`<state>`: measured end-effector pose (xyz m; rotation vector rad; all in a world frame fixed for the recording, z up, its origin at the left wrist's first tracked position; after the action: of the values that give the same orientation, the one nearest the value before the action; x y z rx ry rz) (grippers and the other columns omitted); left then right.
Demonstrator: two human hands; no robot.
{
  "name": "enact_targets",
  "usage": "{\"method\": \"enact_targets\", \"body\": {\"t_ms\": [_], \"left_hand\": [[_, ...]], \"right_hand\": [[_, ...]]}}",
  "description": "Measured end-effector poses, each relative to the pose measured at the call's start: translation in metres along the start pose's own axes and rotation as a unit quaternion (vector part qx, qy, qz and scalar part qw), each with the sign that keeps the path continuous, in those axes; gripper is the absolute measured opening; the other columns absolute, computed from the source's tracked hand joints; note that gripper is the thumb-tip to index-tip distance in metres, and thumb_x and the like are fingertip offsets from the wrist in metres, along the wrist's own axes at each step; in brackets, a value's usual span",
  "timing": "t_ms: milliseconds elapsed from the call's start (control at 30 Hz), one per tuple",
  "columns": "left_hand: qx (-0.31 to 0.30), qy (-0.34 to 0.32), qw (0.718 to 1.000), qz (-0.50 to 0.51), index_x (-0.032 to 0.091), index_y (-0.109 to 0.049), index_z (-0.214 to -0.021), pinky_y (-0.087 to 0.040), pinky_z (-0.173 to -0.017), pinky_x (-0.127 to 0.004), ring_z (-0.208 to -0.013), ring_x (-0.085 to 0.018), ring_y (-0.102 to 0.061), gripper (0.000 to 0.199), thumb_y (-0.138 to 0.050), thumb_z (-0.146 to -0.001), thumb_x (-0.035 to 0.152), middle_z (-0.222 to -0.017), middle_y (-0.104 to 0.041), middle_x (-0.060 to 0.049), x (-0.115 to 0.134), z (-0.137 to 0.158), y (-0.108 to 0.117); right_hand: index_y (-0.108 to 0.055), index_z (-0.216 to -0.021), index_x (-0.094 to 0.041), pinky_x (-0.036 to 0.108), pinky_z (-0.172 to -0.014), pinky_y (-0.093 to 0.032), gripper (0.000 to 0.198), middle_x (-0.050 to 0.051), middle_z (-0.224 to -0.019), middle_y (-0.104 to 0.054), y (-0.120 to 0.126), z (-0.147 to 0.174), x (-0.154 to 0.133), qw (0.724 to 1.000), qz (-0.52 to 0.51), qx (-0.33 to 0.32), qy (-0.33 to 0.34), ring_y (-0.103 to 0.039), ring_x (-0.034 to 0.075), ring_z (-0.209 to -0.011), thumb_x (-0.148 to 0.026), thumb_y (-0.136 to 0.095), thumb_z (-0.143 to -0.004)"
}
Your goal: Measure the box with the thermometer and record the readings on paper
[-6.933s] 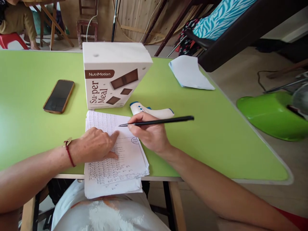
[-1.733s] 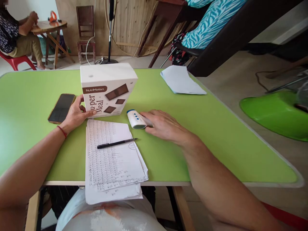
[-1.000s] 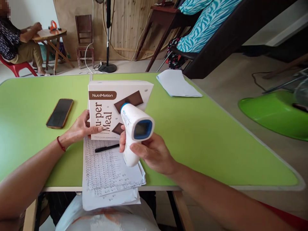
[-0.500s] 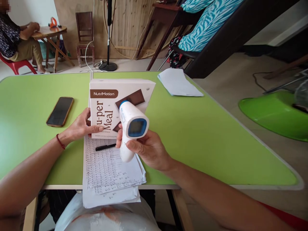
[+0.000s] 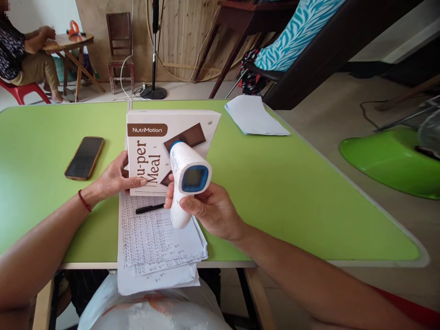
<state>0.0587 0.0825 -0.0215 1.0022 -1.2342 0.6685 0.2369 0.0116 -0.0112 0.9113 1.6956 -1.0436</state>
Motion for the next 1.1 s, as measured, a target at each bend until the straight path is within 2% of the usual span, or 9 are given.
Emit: {"method": "enact_targets", "body": {"t_ms": [133,433,667,767,867,967,1033,1100], "left_hand": [[-0.002,-0.005,1.000,-0.005,0.017,-0.055,-0.110,-0.049,-0.044,-0.024,-0.069,-0.016,-0.061,0.061,-0.089,-0.067,0.044,-0.099,-0.067,-0.009,0.000,-0.001,0.001],[0.001,0.003,1.000,-0.004,0.017,-0.055,-0.111,-0.049,-0.045,-0.026,-0.069,-0.017,-0.061,0.065,-0.089,-0.065,0.048,-0.101,-0.067,-0.009,0.001,0.000,0.000],[0.014,-0.037,0.999,0.000,0.017,-0.055,-0.115,-0.050,-0.054,-0.028,-0.085,-0.023,-0.065,0.061,-0.086,-0.071,0.045,-0.107,-0.068,-0.010,0.011,0.005,-0.001],[0.022,-0.058,0.998,0.013,0.018,-0.055,-0.115,-0.055,-0.065,-0.032,-0.096,-0.026,-0.066,0.060,-0.086,-0.072,0.044,-0.117,-0.067,-0.012,0.017,0.005,0.000],[0.050,-0.101,0.993,0.028,0.020,-0.054,-0.117,-0.058,-0.081,-0.038,-0.115,-0.031,-0.063,0.059,-0.086,-0.073,0.042,-0.129,-0.063,-0.012,0.022,0.003,0.007],[0.084,-0.135,0.986,0.045,0.022,-0.051,-0.122,-0.057,-0.091,-0.043,-0.125,-0.035,-0.058,0.064,-0.086,-0.073,0.042,-0.134,-0.061,-0.012,0.020,-0.002,0.019],[0.100,-0.140,0.984,0.051,0.022,-0.049,-0.126,-0.056,-0.097,-0.045,-0.128,-0.034,-0.057,0.068,-0.086,-0.073,0.041,-0.137,-0.059,-0.012,0.011,-0.007,0.028],[0.109,-0.136,0.983,0.054,0.023,-0.048,-0.128,-0.055,-0.100,-0.044,-0.128,-0.032,-0.057,0.070,-0.087,-0.072,0.041,-0.137,-0.059,-0.012,0.001,-0.012,0.035]], "right_hand": [[-0.064,-0.086,-0.021,0.034,-0.065,-0.059,0.032,0.002,-0.079,-0.069,0.000,0.000,-0.001,1.000,0.008,0.001,0.004,-0.066,0.016,-0.070,-0.046,-0.082,-0.077],[-0.063,-0.090,-0.021,0.034,-0.065,-0.059,0.032,0.003,-0.083,-0.069,-0.001,0.002,0.000,1.000,0.023,-0.015,0.009,-0.066,0.016,-0.073,-0.047,-0.079,-0.080],[-0.063,-0.091,-0.022,0.034,-0.064,-0.058,0.031,0.002,-0.081,-0.068,-0.001,0.003,-0.005,0.999,0.023,-0.025,0.019,-0.065,0.016,-0.072,-0.046,-0.080,-0.080],[-0.063,-0.093,-0.023,0.033,-0.061,-0.057,0.031,0.001,-0.080,-0.068,0.000,0.004,-0.007,0.999,0.035,-0.028,0.026,-0.065,0.016,-0.070,-0.046,-0.080,-0.080],[-0.064,-0.094,-0.023,0.032,-0.060,-0.057,0.033,0.002,-0.082,-0.069,0.010,0.003,-0.010,0.996,0.086,0.001,0.029,-0.065,0.017,-0.072,-0.045,-0.082,-0.077],[-0.065,-0.102,-0.024,0.035,-0.069,-0.059,0.040,0.004,-0.091,-0.071,0.031,-0.002,-0.017,0.986,0.161,0.036,0.033,-0.067,0.019,-0.080,-0.044,-0.084,-0.074],[-0.065,-0.111,-0.025,0.040,-0.079,-0.060,0.048,0.006,-0.101,-0.072,0.049,-0.007,-0.022,0.971,0.233,0.039,0.032,-0.068,0.022,-0.089,-0.048,-0.084,-0.073],[-0.066,-0.116,-0.025,0.045,-0.089,-0.058,0.054,0.008,-0.110,-0.071,0.067,-0.011,-0.026,0.943,0.330,0.025,0.026,-0.068,0.026,-0.099,-0.053,-0.082,-0.073]]}}
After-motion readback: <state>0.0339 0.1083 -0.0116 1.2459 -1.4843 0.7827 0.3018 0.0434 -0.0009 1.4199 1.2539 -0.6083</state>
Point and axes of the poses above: each hand's wrist, its own z-axis away from the middle knuckle, its own y-axis out of the back of the hand, x = y × z, the point moved 7 cm from there along -z, towards the middle knuckle
